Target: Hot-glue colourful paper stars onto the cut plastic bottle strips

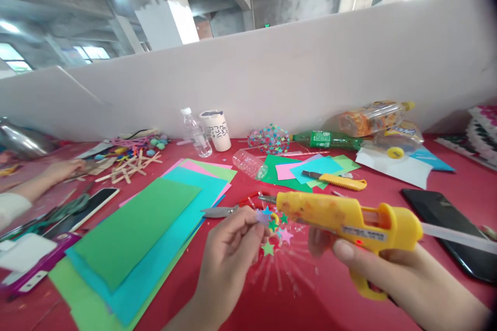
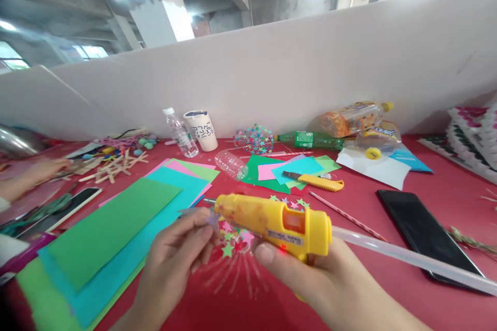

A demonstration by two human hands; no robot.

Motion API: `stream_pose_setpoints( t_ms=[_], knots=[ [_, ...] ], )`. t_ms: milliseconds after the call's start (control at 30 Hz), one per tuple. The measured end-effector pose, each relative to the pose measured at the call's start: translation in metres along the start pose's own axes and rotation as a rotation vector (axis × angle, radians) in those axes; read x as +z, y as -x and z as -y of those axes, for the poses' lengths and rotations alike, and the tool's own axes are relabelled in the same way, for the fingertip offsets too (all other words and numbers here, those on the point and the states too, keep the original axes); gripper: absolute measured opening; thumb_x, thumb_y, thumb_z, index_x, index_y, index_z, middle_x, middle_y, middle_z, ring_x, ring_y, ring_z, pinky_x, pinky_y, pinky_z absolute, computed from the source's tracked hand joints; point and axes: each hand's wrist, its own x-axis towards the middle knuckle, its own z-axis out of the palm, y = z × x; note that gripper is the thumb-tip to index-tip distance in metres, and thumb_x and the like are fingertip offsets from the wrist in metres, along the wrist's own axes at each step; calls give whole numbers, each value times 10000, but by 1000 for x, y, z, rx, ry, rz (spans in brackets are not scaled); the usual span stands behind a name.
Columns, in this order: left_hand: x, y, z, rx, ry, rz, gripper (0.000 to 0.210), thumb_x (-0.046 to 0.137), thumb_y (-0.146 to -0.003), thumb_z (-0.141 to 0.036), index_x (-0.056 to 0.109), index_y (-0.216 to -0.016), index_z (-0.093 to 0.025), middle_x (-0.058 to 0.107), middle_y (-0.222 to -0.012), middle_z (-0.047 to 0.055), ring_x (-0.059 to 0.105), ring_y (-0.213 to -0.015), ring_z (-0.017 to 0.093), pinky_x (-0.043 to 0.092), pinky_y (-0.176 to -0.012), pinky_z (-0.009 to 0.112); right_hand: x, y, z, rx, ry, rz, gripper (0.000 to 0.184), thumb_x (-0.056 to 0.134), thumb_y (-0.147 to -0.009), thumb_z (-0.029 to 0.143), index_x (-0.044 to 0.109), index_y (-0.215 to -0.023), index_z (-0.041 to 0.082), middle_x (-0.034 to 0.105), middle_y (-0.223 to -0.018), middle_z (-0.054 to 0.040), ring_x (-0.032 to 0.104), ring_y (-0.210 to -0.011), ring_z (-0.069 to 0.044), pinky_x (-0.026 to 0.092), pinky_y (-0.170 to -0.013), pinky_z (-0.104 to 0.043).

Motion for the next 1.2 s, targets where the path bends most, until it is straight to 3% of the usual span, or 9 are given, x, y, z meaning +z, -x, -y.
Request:
stream_pose_setpoints(
  t_ms=[100,200,400,533,633,800,1033,1100,1200],
  knots=[
    [-5,-7,-1,1,-9,-66,235,542,-885,-253,548,-658,-190,492,-616,-53,389,-483,57,257,-396,177,-1,3,-8,-89,77,53,315,602,-819,527,755,-1014,332,726,-629,6,646,-490,-160,530,-419,-168],
    [-5,-10,-3,51,-58,-77,244,527,-885,-224,535,-645,-187,467,-613,-57,386,-489,59,285,-421,180,0,5,-17,-244,153,30,268,626,-815,460,739,-1042,376,775,-825,8,718,-639,-194,585,-556,-200],
    [-3,-7,-4,101,-107,-70,187,528,-896,-234,582,-723,-187,517,-688,-38,438,-555,80,360,-506,195,4,2,-19,-214,179,79,329,570,-860,422,675,-1168,377,698,-574,54,626,-433,-164,509,-368,-173],
    [-2,-7,-3,77,-104,-69,201,532,-892,-229,565,-700,-183,476,-648,-49,425,-551,78,345,-492,184,7,1,-20,-300,185,51,216,574,-859,397,713,-1023,379,699,-611,67,641,-475,-159,530,-425,-169],
    [-1,-7,-5,60,-86,-62,204,540,-888,-225,552,-689,-179,467,-639,-54,444,-546,70,345,-490,170,7,2,-26,-311,229,12,168,577,-852,409,724,-912,353,657,-539,61,572,-389,-150,478,-341,-172],
    [-1,-6,-9,62,-94,-58,214,546,-890,-237,561,-686,-176,472,-621,-53,474,-551,74,354,-507,171,6,3,-28,-309,208,6,197,607,-826,409,731,-965,347,620,-485,64,520,-354,-140,446,-314,-167],
    [-2,-5,-3,68,-73,-52,180,533,-898,-213,547,-720,-190,511,-659,-37,473,-585,93,363,-535,194,14,2,-10,-103,161,-46,250,627,-755,489,774,-785,289,523,-411,30,415,-354,-134,367,-287,-178],
    [-2,-5,-1,81,-62,-62,182,535,-892,-197,529,-710,-194,480,-655,-46,454,-571,86,347,-518,193,16,2,-9,-111,136,-74,277,627,-750,516,781,-801,292,568,-449,22,435,-369,-136,391,-302,-182],
    [-1,-4,0,88,-70,-63,191,531,-893,-191,520,-702,-194,453,-653,-54,426,-563,79,335,-513,193,16,0,-10,-162,83,-56,255,628,-773,483,781,-887,313,645,-528,22,579,-469,-160,503,-430,-183]
  ],
)
